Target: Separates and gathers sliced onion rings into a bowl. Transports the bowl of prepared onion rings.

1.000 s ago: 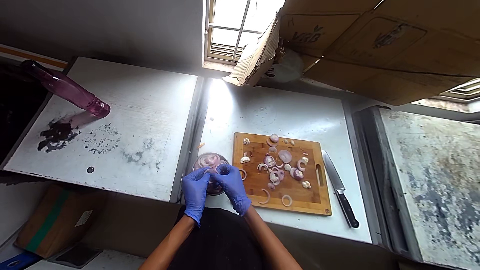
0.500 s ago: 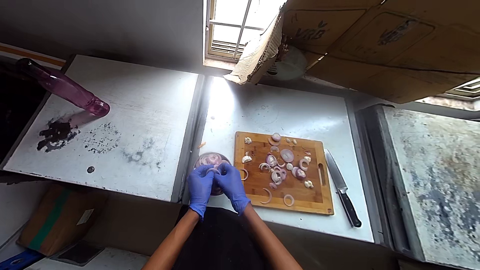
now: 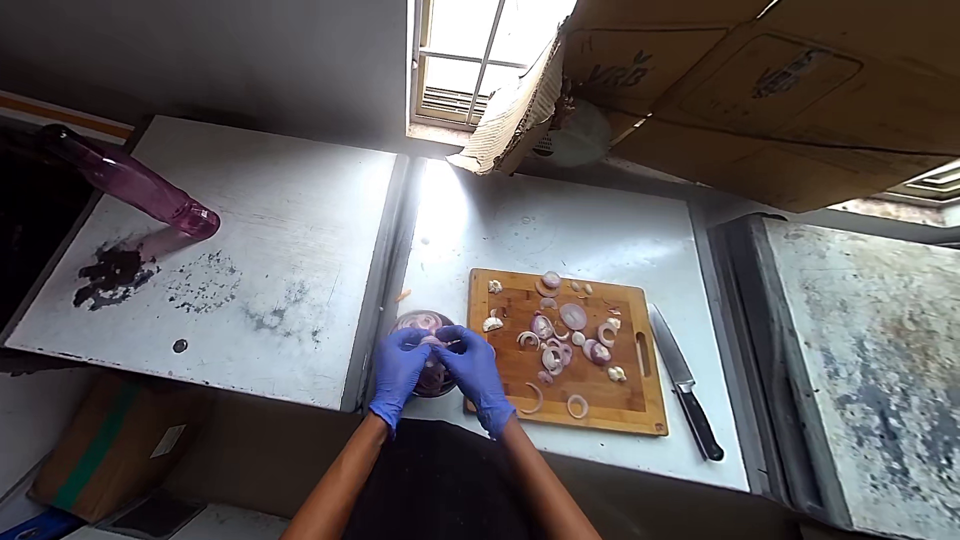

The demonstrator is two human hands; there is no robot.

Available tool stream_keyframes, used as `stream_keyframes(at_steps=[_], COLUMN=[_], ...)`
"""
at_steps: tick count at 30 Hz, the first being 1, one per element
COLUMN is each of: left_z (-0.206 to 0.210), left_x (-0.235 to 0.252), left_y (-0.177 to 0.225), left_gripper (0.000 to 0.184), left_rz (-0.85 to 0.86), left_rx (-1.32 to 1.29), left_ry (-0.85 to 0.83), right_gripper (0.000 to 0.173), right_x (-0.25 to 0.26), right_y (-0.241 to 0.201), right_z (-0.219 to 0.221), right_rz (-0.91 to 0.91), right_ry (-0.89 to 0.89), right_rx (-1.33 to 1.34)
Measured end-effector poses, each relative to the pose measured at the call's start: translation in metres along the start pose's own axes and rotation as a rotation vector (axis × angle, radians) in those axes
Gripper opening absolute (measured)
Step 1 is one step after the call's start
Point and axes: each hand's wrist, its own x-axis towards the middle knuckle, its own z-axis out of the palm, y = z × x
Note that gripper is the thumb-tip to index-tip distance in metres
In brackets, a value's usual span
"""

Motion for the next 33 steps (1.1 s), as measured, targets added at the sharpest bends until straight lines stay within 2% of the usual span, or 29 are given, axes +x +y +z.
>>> stream_keyframes(at_steps=[3,9,14,18,21,26,29,33], left_z=[-0.007,-0.004,0.002,0.006,0.009,0.005,-0.003,-0.008], left_x=[-0.003,-0.005,-0.011,-0.009,-0.008,-0.003,-0.005,-0.002], left_y=[-0.001,-0.009,-0.005,-0.006,-0.003,-0.005,0.002,-0.003], left_gripper=[0.014,0.012,0.013,0.013,0.013,0.015,0.023,0.018], left_rz=[-0.014,0.045,0.042,0.012,0.001,-0.009,-0.043,-0.070], left_rx=[-0.100,0.071,0.099,0.013,0.063,0.158,0.062,0.062], left_ry=[-0.050,-0.017,0.074,0.094,0.114,0.000,-0.001,0.015], right_gripper=[0.013,0.011,0.015,0.016,0.014,0.016,0.018,0.024], right_x=[0.000,0.001,0.001,0.002,0.004,0.006,0.005,0.006], right_y=[0.002,0.003,-0.004,-0.007,-0.008,-0.024,-0.028,-0.025], right_z=[-0.002,0.002,0.006,0.008,0.010,0.009,0.007,0.003], right_rz=[-0.017,0.118,0.137,0.132,0.128,0.175,0.176,0.170], right_ry=[-0.008,-0.048,-0.045,-0.012,-0.015,-0.074,-0.016,-0.100], right_rx=[0.094,0.145,0.048,0.004,-0.025,-0.349,-0.357,-0.331])
